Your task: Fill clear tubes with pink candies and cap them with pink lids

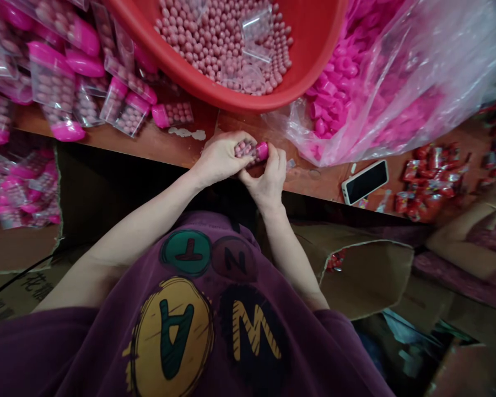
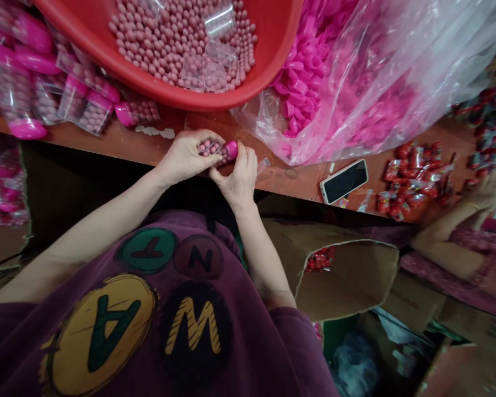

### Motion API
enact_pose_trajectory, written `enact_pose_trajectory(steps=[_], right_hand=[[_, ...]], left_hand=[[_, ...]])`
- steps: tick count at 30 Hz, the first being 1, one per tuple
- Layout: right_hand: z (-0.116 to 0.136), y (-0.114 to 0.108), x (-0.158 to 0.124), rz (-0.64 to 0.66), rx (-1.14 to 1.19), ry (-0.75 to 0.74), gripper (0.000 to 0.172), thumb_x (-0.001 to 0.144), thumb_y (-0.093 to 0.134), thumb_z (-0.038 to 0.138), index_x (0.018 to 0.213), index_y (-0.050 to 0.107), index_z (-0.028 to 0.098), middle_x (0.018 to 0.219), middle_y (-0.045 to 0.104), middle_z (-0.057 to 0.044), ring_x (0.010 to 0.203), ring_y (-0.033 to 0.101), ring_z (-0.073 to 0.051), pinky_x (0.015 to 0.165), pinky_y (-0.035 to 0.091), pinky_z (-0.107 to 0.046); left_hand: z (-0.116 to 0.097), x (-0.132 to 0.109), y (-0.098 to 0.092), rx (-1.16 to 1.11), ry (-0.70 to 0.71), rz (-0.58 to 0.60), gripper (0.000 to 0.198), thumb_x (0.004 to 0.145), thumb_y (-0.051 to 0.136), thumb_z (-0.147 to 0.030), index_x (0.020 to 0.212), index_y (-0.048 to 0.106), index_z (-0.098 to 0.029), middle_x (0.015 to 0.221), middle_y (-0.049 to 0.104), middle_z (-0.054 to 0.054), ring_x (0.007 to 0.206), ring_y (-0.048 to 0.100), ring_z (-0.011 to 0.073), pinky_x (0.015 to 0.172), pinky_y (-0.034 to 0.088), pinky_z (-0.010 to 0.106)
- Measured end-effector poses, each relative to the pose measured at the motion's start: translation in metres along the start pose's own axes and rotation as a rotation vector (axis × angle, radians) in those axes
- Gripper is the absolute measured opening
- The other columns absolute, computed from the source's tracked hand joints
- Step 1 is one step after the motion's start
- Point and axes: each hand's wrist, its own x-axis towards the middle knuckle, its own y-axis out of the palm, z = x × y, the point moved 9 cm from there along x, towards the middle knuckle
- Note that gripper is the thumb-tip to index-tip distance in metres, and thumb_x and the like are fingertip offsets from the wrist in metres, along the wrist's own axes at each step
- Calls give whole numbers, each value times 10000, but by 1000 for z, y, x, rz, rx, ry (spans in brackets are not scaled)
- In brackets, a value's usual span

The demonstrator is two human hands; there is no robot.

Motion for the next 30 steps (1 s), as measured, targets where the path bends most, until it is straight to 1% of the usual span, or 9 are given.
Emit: enact_pose_trajectory(steps=[6, 12, 16, 19, 21, 23, 25, 27, 30], right_hand=[[-11, -18, 19, 90, -68, 92, 857, 900, 728, 579, 1530, 480, 53, 1407, 575, -271, 1340, 588, -407, 1155, 507, -631], [24, 0, 33, 181, -68, 32, 709, 998, 644, 352, 1595, 435, 30, 1557, 511, -317, 1404, 560, -411, 1196, 491, -617], [54, 20, 41, 115, 87, -64, 540, 1004, 570, 225, 1532, 539, 118, 1601, 508, -245, 1469, 528, -345, 1247, 467, -564], [72, 14, 42, 114, 314, -254, 414, 1017, 485, 176, 1401, 639, 186, 1462, 635, -158, 1398, 606, -241, 1182, 546, -426], [54, -16, 50, -12, 388, -238, 345, 1015, 433, 154, 1231, 698, 200, 1231, 729, -108, 1199, 704, -199, 1060, 602, -368], [13, -58, 62, -225, 356, -75, 315, 1013, 396, 154, 1073, 700, 209, 1021, 730, -62, 981, 729, -177, 947, 618, -355], [-32, -90, 77, -351, 236, 136, 366, 1021, 332, 139, 1082, 687, 202, 1008, 715, -60, 933, 718, -171, 937, 606, -369], [-63, -99, 97, -287, 45, 269, 337, 994, 388, 110, 1115, 696, 170, 1114, 722, -106, 1071, 705, -201, 1037, 570, -404], [-96, -78, 117, -46, -215, 426, 239, 1000, 530, 184, 1151, 700, 108, 1282, 677, -203, 1181, 668, -278, 1102, 533, -472]], left_hand=[[6, -2, -8, -184, 13, -123, 285, 738, 756, -76, 996, 716, -190, 912, 706, -6, 785, 661, 105, 751, 547, 219], [0, -23, -29, -253, 8, -365, 297, 721, 790, -100, 922, 599, -206, 863, 671, -32, 762, 671, 92, 743, 561, 206], [-31, -52, -57, -42, 196, -595, 274, 770, 816, -164, 996, 668, -214, 896, 703, -30, 772, 672, 99, 766, 572, 229], [-39, -60, -67, -32, 178, -653, 272, 748, 842, -170, 973, 694, -208, 891, 724, -31, 762, 675, 96, 759, 571, 224], [-33, -57, -66, -138, 108, -644, 274, 729, 854, -176, 952, 695, -199, 873, 740, -25, 751, 684, 93, 735, 565, 213], [-23, -48, -56, -292, 18, -580, 282, 701, 862, -181, 927, 693, -189, 857, 754, -10, 740, 696, 92, 702, 557, 200], [-12, -36, -37, -423, -77, -479, 294, 670, 860, -187, 917, 700, -183, 845, 759, 3, 737, 704, 97, 681, 556, 193], [-5, -22, -17, -494, -144, -380, 300, 651, 843, -177, 920, 711, -180, 857, 761, 10, 755, 713, 100, 689, 565, 191], [0, -5, 3, -474, -160, -281, 257, 656, 765, -100, 897, 720, -179, 862, 754, 2, 752, 699, 84, 707, 566, 174]])
